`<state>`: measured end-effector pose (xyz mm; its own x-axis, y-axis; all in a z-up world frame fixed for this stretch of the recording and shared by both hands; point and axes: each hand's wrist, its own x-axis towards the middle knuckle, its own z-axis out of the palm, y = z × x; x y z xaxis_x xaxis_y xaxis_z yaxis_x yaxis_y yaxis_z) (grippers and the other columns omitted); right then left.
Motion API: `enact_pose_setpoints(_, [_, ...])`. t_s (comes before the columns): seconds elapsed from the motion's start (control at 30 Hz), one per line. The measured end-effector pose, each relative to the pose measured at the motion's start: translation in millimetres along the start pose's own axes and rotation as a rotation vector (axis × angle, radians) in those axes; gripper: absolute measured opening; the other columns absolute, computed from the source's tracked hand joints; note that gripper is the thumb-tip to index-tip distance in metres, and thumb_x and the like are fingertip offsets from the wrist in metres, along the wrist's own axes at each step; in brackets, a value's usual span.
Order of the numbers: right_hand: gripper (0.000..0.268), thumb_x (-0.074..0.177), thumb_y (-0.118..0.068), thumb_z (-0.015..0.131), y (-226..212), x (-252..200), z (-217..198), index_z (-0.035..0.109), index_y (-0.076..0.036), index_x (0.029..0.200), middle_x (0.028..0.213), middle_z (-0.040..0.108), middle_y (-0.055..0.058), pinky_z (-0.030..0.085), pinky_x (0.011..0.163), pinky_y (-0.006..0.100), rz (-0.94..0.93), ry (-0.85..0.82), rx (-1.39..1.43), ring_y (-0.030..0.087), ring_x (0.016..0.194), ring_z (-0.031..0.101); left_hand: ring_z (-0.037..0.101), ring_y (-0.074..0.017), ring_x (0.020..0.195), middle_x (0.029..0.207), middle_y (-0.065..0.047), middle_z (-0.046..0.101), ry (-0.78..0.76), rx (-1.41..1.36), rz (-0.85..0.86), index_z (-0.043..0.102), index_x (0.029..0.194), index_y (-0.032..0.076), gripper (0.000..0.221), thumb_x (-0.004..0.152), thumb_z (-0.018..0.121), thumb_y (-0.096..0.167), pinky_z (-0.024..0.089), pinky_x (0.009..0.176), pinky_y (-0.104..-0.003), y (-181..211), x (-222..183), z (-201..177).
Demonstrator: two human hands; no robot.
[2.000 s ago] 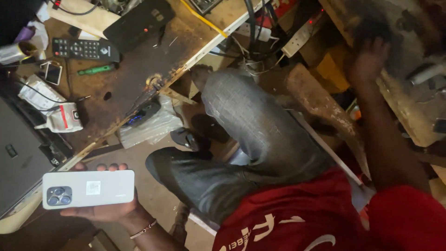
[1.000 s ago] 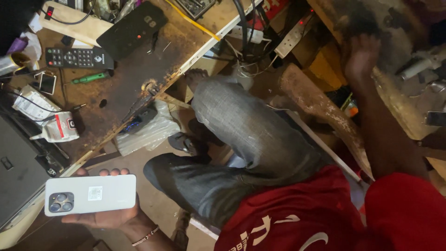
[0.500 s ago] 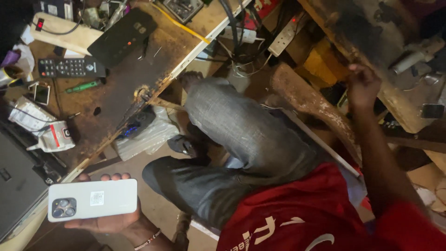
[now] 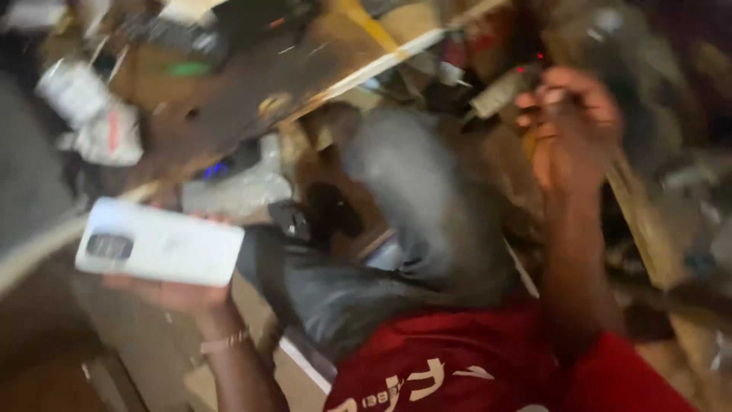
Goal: Using a heat gun and prying tool to remove the back cover of a smartphone for repair
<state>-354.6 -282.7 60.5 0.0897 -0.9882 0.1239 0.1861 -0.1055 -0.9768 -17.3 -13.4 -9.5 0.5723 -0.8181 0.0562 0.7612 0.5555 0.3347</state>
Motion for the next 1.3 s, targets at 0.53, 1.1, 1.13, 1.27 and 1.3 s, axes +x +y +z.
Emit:
enact_pose_setpoints(0.53, [0.031,0.078,-0.008,0.059,23,-68,303,0.048,-0.003,0.107,0.081,0.062,0.012,0.052,0.054,0.023,0.615,-1.214,-0.196,0.017,0.068,0.063,0.055,-0.0357,0.106,0.118,-0.02,0.056,0.044,-0.04,0.321,0.034,0.134,0.015,0.078,0.077,0.04,0.068,0.039,0.098,-0.046,4,4,-21])
enact_pose_setpoints(1.1, [0.013,0.079,-0.015,0.06,72,-85,288,0.056,-0.005,0.087,0.084,0.055,0.002,0.045,0.065,0.021,0.724,-1.321,-0.289,0.008,0.073,0.049,0.036,-0.0294,0.125,0.135,-0.016,0.037,0.304,0.193,0.606,0.029,0.133,-0.003,0.075,0.085,0.051,0.051,0.025,0.11,-0.044,-42,-7,-67])
enact_pose_setpoints(1.13, [0.013,0.08,-0.015,0.061,71,-82,288,0.057,-0.006,0.087,0.083,0.056,0.001,0.046,0.061,0.019,0.677,-1.295,-0.243,0.007,0.07,0.05,0.04,-0.024,0.12,0.136,-0.009,0.036,0.267,0.351,0.57,0.017,0.14,0.007,0.087,0.079,0.058,0.054,0.031,0.107,-0.04,-32,-2,-40])
enact_pose_setpoints(1.27, [0.004,0.086,-0.007,0.058,67,-67,287,0.055,-0.009,0.088,0.081,0.056,-0.001,0.04,0.062,0.017,0.434,-1.24,-0.202,0.006,0.073,0.05,0.044,-0.026,0.117,0.138,-0.006,0.034,0.048,0.246,0.279,0.0,0.145,0.02,0.108,0.069,0.07,0.051,0.051,0.078,-0.045,-9,-7,-13])
enact_pose_setpoints(1.3, [0.004,0.086,-0.007,0.058,67,-62,286,0.055,-0.009,0.088,0.081,0.056,-0.001,0.04,0.062,0.017,0.43,-1.237,-0.204,0.006,0.073,0.05,0.044,-0.026,0.117,0.138,-0.006,0.034,0.043,0.244,0.278,0.0,0.145,0.02,0.108,0.069,0.07,0.051,0.051,0.078,-0.045,-5,-6,-12])
